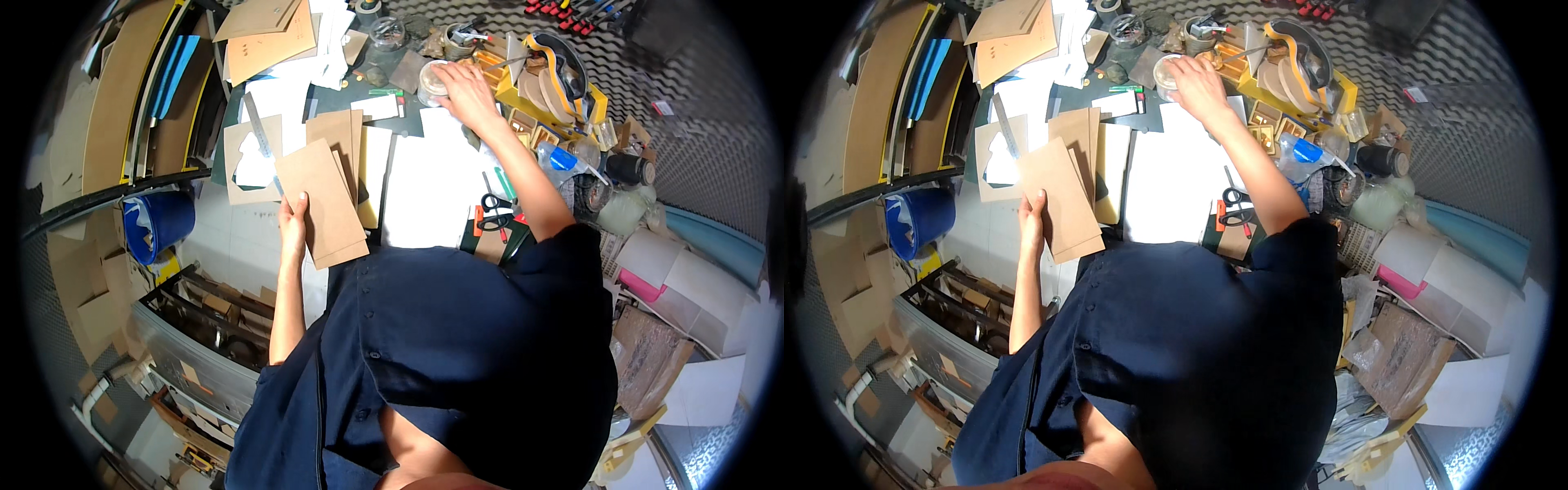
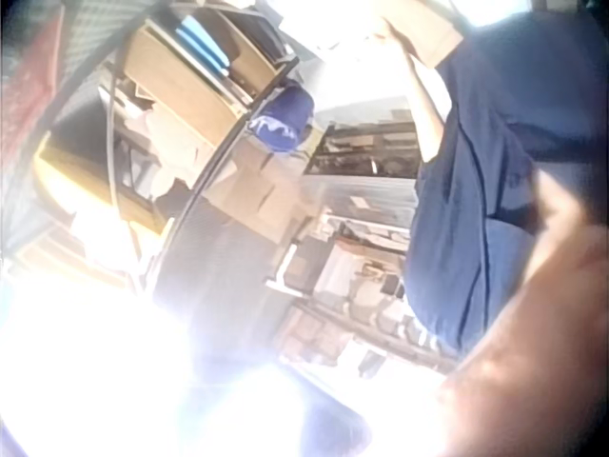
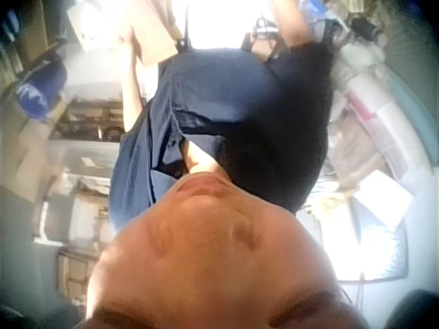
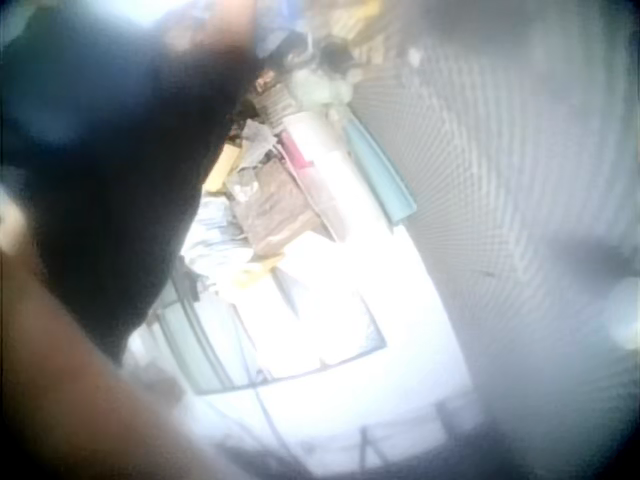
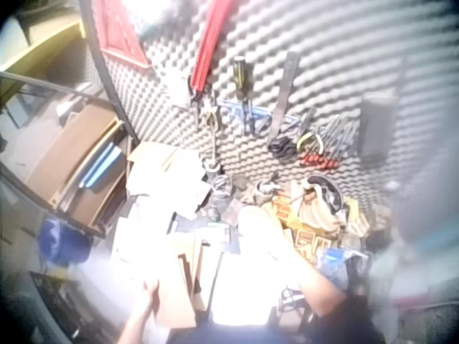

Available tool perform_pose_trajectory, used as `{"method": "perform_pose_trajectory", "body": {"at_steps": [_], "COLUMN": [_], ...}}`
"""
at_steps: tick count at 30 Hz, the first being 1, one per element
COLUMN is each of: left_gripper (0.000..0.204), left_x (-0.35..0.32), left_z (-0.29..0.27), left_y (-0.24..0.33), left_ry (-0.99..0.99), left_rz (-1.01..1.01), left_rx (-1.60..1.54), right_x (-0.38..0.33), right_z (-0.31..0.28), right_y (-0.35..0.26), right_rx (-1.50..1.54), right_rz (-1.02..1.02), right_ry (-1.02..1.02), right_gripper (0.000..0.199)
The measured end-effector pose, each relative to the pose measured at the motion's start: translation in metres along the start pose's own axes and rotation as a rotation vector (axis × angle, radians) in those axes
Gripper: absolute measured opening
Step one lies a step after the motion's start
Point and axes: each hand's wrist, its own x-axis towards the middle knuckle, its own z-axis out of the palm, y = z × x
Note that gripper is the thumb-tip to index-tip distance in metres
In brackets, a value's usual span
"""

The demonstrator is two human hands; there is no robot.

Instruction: The person cuts rectangular cardboard pieces using a table saw and a metal ruler. They then apply white glue to the edges of the cut pieces with a brush and assemble them into a box-like structure. Finally, they use a staple gun to fasten the glued joints together.

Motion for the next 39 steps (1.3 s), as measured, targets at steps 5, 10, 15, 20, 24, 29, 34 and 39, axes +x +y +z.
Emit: {"method": "perform_pose_trajectory", "body": {"at_steps": [5,10,15,20,24,29,34,39], "left_gripper": [0.043,0.043,0.044,0.046,0.045,0.043,0.04,0.05], "left_x": [-0.003,-0.005,-0.007,-0.009,-0.008,0.0,0.021,0.037], "left_z": [0.004,0.008,0.008,0.008,0.009,0.011,0.015,0.025], "left_y": [-0.002,0.001,0.004,0.001,-0.005,-0.016,-0.024,-0.016], "left_ry": [-0.012,-0.005,0.015,0.002,-0.022,-0.065,0.01,0.099], "left_rz": [0.034,0.043,0.036,0.01,0.013,-0.017,0.041,0.202], "left_rx": [-0.021,-0.005,-0.061,-0.096,-0.112,-0.089,0.189,0.631], "right_x": [0.015,0.038,0.052,0.047,0.042,0.036,0.035,0.034], "right_z": [0.005,0.004,0.016,0.029,0.033,0.032,0.032,0.031], "right_y": [0.009,0.025,0.039,0.049,0.049,0.046,0.049,0.055], "right_rx": [0.034,0.3,0.454,0.61,0.676,0.723,0.668,0.615], "right_rz": [-0.077,0.276,0.567,0.599,0.533,0.59,0.489,0.635], "right_ry": [0.047,0.077,0.144,0.187,0.32,0.373,0.363,0.336], "right_gripper": [0.037,0.028,0.032,0.036,0.037,0.034,0.035,0.039]}}
